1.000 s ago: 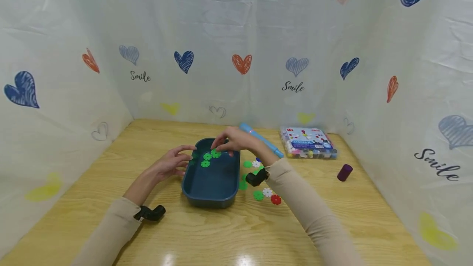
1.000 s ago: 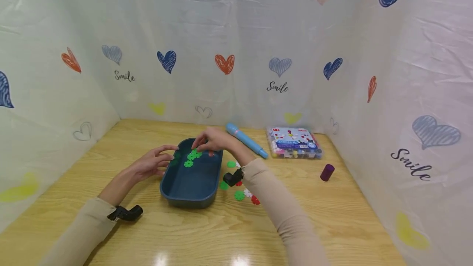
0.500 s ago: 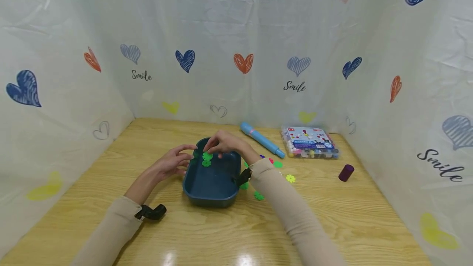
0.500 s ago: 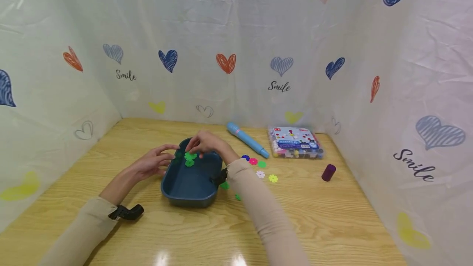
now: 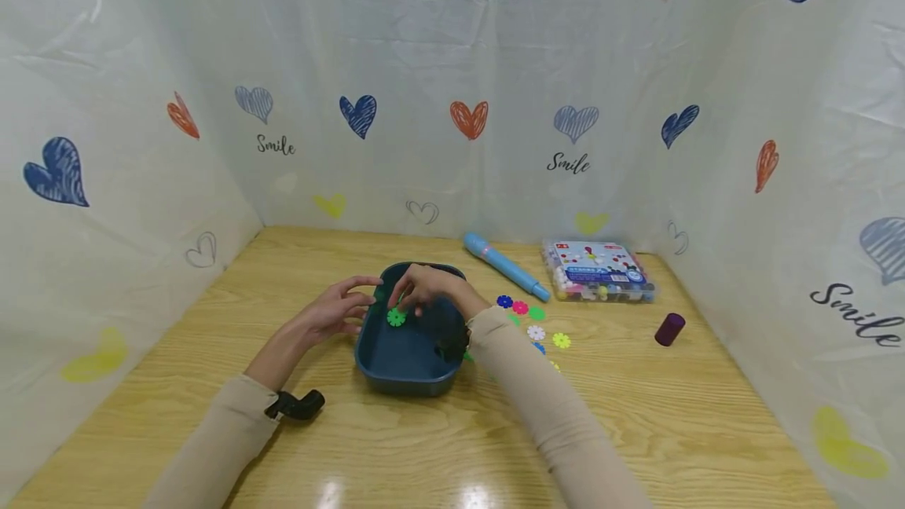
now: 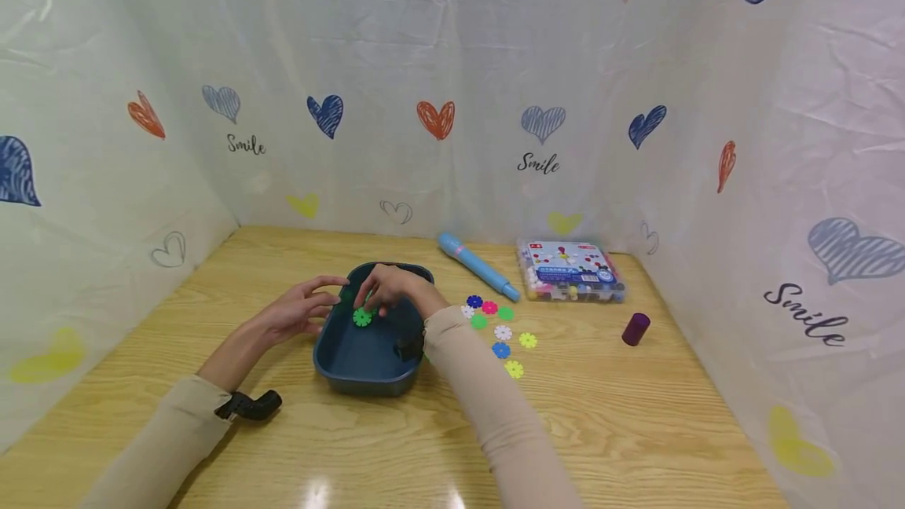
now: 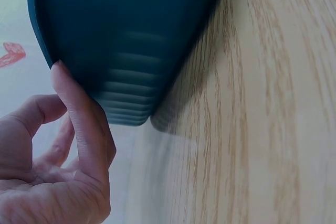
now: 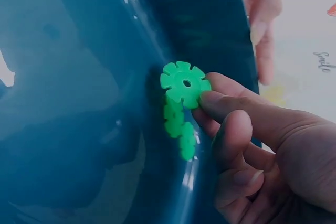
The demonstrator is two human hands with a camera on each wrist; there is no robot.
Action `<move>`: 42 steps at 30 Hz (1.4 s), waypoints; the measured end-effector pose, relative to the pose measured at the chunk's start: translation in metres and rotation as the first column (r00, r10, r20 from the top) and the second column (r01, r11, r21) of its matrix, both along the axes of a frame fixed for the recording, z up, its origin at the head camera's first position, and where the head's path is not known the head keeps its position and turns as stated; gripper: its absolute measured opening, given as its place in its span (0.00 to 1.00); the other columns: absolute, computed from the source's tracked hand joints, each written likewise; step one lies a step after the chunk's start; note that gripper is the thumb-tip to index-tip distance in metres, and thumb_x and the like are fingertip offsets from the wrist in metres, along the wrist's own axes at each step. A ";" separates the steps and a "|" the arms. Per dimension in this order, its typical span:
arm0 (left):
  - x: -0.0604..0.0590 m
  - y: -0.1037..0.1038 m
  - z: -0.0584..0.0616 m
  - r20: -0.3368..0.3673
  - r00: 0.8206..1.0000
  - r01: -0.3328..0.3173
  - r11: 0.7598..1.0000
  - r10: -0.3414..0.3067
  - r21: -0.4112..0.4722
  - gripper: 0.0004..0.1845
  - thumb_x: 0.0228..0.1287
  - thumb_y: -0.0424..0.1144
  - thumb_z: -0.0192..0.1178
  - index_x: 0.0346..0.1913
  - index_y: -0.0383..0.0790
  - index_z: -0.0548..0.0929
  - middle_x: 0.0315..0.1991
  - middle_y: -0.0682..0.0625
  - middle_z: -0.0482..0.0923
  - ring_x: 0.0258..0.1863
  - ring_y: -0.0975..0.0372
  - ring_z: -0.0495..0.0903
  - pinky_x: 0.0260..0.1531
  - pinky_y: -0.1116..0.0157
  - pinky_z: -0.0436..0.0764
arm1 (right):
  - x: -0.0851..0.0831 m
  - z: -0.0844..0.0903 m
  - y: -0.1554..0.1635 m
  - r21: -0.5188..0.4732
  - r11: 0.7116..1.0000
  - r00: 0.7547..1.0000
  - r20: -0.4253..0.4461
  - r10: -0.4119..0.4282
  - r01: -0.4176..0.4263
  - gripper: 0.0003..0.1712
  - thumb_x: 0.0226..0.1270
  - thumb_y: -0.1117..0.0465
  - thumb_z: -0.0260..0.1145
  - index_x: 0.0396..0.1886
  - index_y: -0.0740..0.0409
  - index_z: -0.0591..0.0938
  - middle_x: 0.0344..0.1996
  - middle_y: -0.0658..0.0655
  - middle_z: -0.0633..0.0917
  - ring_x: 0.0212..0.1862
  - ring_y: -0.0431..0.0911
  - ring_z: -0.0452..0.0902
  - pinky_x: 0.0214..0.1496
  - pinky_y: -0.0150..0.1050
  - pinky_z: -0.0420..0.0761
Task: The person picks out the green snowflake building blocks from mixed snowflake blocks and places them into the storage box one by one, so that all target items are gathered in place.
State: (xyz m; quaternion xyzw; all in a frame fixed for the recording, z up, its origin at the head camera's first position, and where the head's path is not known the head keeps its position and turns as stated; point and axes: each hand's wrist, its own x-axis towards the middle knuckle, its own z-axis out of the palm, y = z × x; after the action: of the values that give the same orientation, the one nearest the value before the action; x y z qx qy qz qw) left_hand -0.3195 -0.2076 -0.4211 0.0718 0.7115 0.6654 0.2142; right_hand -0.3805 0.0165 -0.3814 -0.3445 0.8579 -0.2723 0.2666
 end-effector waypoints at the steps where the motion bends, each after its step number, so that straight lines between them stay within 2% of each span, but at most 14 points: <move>1: 0.000 0.000 0.000 0.001 1.000 0.000 1.000 0.000 0.004 0.26 0.75 0.40 0.52 0.72 0.46 0.61 0.45 0.48 0.78 0.36 0.61 0.82 0.31 0.65 0.84 | 0.000 -0.001 -0.001 0.007 1.000 1.000 -0.001 -0.001 0.001 0.10 0.68 0.64 0.65 0.47 0.54 0.88 0.36 0.54 0.89 0.18 0.37 0.76 0.21 0.28 0.69; 8: 0.000 0.000 -0.001 0.009 1.000 -0.005 1.000 0.005 0.013 0.26 0.75 0.40 0.52 0.72 0.45 0.61 0.43 0.48 0.78 0.35 0.61 0.81 0.28 0.66 0.84 | 0.003 -0.007 -0.002 0.035 0.999 1.000 -0.010 0.004 -0.004 0.09 0.68 0.64 0.65 0.45 0.53 0.88 0.37 0.52 0.89 0.20 0.37 0.77 0.24 0.28 0.72; 13: 0.000 0.001 0.000 0.003 1.000 -0.006 1.000 0.006 0.005 0.26 0.74 0.40 0.53 0.72 0.45 0.62 0.45 0.47 0.78 0.36 0.61 0.80 0.29 0.66 0.83 | 0.003 -0.003 0.000 0.020 1.000 0.998 -0.057 0.009 -0.008 0.10 0.68 0.64 0.65 0.45 0.56 0.88 0.40 0.53 0.90 0.22 0.37 0.78 0.29 0.30 0.79; 16: -0.001 0.002 0.000 0.003 1.000 -0.007 1.000 0.007 -0.002 0.26 0.74 0.40 0.53 0.71 0.46 0.62 0.45 0.48 0.79 0.35 0.62 0.79 0.29 0.66 0.83 | 0.001 0.002 0.006 0.002 1.000 0.997 -0.072 0.014 -0.013 0.11 0.69 0.65 0.65 0.47 0.58 0.88 0.44 0.56 0.89 0.22 0.38 0.78 0.36 0.40 0.85; 18: -0.001 0.003 0.000 0.005 1.000 -0.010 1.000 0.010 -0.005 0.26 0.74 0.40 0.53 0.71 0.46 0.62 0.45 0.49 0.78 0.34 0.62 0.79 0.29 0.66 0.82 | 0.000 0.009 0.012 -0.014 1.000 0.997 -0.078 0.017 -0.018 0.12 0.69 0.65 0.64 0.48 0.61 0.87 0.46 0.59 0.88 0.23 0.39 0.79 0.41 0.48 0.85; 21: -0.001 0.003 0.001 0.004 1.000 -0.015 1.000 0.015 -0.015 0.26 0.75 0.39 0.53 0.71 0.47 0.63 0.45 0.49 0.77 0.34 0.62 0.78 0.28 0.67 0.82 | -0.001 0.021 0.025 -0.032 0.999 0.994 -0.101 0.032 -0.036 0.12 0.69 0.66 0.63 0.49 0.63 0.86 0.48 0.63 0.87 0.24 0.42 0.79 0.44 0.55 0.83; 23: -0.001 0.003 0.001 -0.001 1.000 -0.028 0.999 0.028 -0.027 0.26 0.74 0.39 0.53 0.71 0.46 0.63 0.45 0.49 0.78 0.34 0.62 0.79 0.28 0.66 0.83 | 0.001 0.031 0.035 -0.033 0.998 0.991 -0.126 0.044 -0.048 0.12 0.70 0.65 0.63 0.49 0.62 0.86 0.48 0.63 0.87 0.24 0.44 0.80 0.43 0.54 0.84; 26: -0.001 0.002 0.002 -0.010 0.999 -0.036 0.999 0.036 -0.035 0.26 0.73 0.39 0.55 0.71 0.46 0.64 0.44 0.50 0.80 0.33 0.62 0.80 0.28 0.66 0.84 | 0.005 0.043 0.053 -0.042 0.997 0.981 -0.186 0.057 -0.066 0.11 0.70 0.65 0.63 0.46 0.59 0.88 0.45 0.62 0.88 0.23 0.46 0.82 0.37 0.46 0.85; 30: 0.000 0.000 0.002 -0.011 0.999 -0.034 0.999 0.034 -0.026 0.27 0.72 0.39 0.56 0.71 0.45 0.65 0.38 0.52 0.80 0.32 0.63 0.80 0.27 0.66 0.84 | 0.012 0.052 0.078 -0.058 0.995 0.968 -0.243 0.061 -0.077 0.09 0.69 0.64 0.64 0.44 0.57 0.89 0.44 0.59 0.89 0.24 0.50 0.83 0.29 0.38 0.84; 35: -0.001 -0.001 0.002 -0.004 1.000 -0.031 0.999 0.031 -0.011 0.28 0.72 0.39 0.57 0.71 0.45 0.64 0.40 0.51 0.79 0.32 0.63 0.81 0.27 0.66 0.85 | 0.023 0.051 0.105 -0.057 0.997 0.979 -0.198 0.041 -0.053 0.10 0.70 0.63 0.63 0.45 0.57 0.88 0.46 0.59 0.88 0.25 0.60 0.82 0.30 0.40 0.84; 39: -0.001 -0.001 0.002 0.000 1.000 -0.031 1.000 0.031 -0.004 0.28 0.72 0.39 0.57 0.72 0.45 0.64 0.41 0.50 0.79 0.33 0.62 0.81 0.27 0.66 0.85 | 0.032 0.044 0.124 -0.060 0.997 0.985 -0.168 0.047 -0.058 0.11 0.70 0.62 0.63 0.47 0.58 0.88 0.46 0.61 0.88 0.23 0.55 0.81 0.29 0.39 0.82; 42: -0.001 0.000 0.002 0.001 1.000 -0.030 1.000 0.030 -0.003 0.28 0.72 0.39 0.57 0.72 0.45 0.64 0.41 0.50 0.79 0.33 0.62 0.81 0.28 0.65 0.85 | 0.038 0.036 0.137 -0.068 0.996 0.987 -0.153 0.048 -0.059 0.11 0.70 0.62 0.63 0.47 0.59 0.87 0.47 0.64 0.87 0.21 0.50 0.81 0.32 0.43 0.84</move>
State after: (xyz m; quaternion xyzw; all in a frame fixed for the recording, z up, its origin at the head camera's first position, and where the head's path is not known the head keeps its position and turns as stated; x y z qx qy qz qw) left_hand -0.3200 -0.2081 -0.4192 0.0607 0.7135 0.6673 0.2046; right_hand -0.3426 0.1530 -0.3453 -0.3964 0.8558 -0.2690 0.1953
